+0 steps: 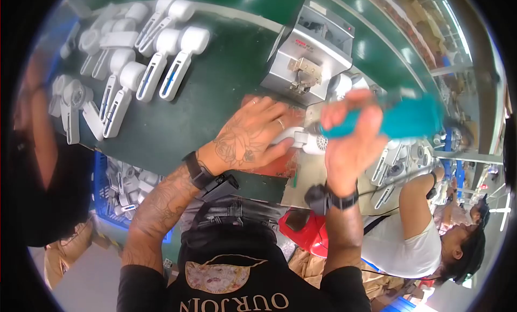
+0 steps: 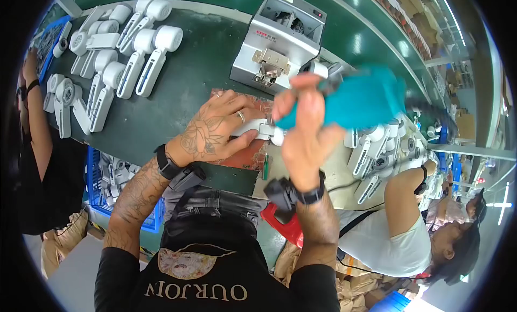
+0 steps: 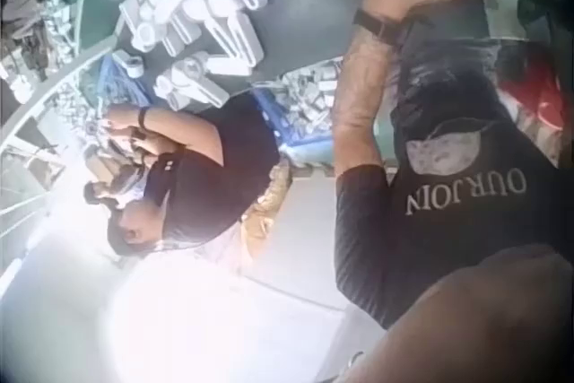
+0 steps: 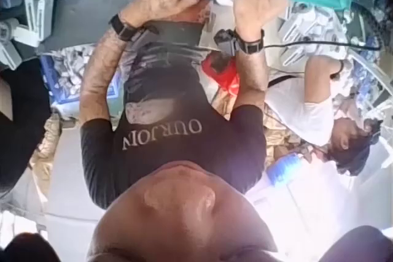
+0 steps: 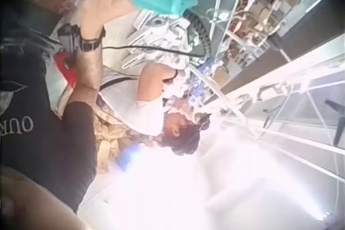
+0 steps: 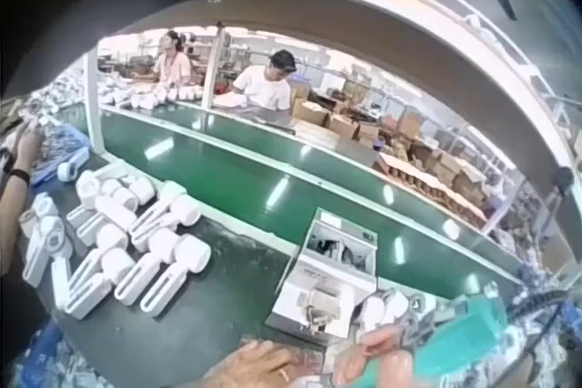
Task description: The person picks up a white plastic fan, fits a battery and a cover into the handle, and uses a teal power tool to drive a screw into the casing. They then set the assembled fan aside and repeat the process with another component.
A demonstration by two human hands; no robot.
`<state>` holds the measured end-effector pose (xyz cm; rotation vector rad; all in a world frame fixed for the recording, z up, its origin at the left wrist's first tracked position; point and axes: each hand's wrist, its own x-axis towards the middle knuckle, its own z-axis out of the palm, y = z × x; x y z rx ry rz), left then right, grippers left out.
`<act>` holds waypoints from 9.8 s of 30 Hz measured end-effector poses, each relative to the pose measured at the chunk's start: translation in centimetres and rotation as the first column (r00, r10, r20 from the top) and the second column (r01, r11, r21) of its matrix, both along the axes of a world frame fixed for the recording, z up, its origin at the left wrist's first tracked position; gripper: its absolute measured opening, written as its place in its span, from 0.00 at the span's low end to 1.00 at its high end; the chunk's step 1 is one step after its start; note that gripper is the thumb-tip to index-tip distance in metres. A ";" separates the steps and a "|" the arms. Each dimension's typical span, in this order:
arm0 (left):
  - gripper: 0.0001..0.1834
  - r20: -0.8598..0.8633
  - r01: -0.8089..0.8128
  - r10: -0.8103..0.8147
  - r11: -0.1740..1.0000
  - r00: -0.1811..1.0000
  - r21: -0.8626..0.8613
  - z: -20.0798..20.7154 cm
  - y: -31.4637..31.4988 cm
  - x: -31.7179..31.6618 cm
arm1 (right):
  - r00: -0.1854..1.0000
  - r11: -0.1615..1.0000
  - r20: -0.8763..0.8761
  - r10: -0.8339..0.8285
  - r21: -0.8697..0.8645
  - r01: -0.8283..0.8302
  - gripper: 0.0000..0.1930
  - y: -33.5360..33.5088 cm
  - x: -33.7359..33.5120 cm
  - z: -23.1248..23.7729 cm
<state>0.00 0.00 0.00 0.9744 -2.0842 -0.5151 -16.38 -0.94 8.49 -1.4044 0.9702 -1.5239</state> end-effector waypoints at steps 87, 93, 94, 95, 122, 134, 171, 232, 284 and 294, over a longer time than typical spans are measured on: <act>0.19 -0.023 0.083 -0.082 0.994 0.996 0.074 0.5 0.3 1.6 | 0.998 0.999 0.055 0.033 -0.020 -0.031 0.30 2.6 -0.6 -3.7; 0.22 0.109 0.079 -0.092 0.989 0.990 0.122 1.9 0.4 2.0 | 0.984 0.992 0.128 0.122 -0.026 -0.120 0.21 3.2 -0.4 -3.2; 0.22 0.110 0.091 -0.100 0.992 0.989 0.085 1.5 0.3 2.5 | 0.982 0.996 0.162 0.093 -0.009 -0.093 0.21 3.3 -0.3 -3.9; 0.22 0.118 0.098 -0.103 0.994 0.988 0.045 1.3 0.3 2.9 | 0.977 0.997 0.200 0.071 0.006 -0.074 0.20 3.4 -0.2 -4.4; 0.14 0.027 -0.193 0.203 0.957 0.979 -0.215 8.5 1.1 -1.2 | 0.971 0.976 0.104 -0.216 0.060 0.210 0.33 19.4 -5.2 -2.0; 0.07 0.305 -0.192 0.309 0.914 0.901 -0.357 0.7 -5.5 -14.9 | 0.974 0.981 0.219 -0.051 0.196 0.008 0.38 18.9 -8.9 -1.6; 0.25 0.122 0.069 -0.069 0.998 0.990 0.005 2.6 1.2 1.1 | 0.986 0.992 0.160 -0.039 -0.116 0.058 0.25 -1.2 0.7 1.3; 0.18 0.059 -0.019 0.019 1.000 0.998 0.000 1.6 2.1 1.3 | 0.981 0.974 -0.149 -0.128 -0.203 0.096 0.18 -5.8 3.2 0.1; 0.17 -0.353 -0.540 0.603 0.797 0.715 0.268 2.3 7.3 10.4 | 0.935 0.991 0.354 0.010 -0.130 0.038 0.27 10.5 -2.3 2.4; 0.14 -0.338 -0.907 0.842 0.390 0.420 -0.158 -1.6 3.1 41.2 | 0.979 0.986 0.148 -0.142 0.109 0.126 0.36 13.3 -2.3 -0.3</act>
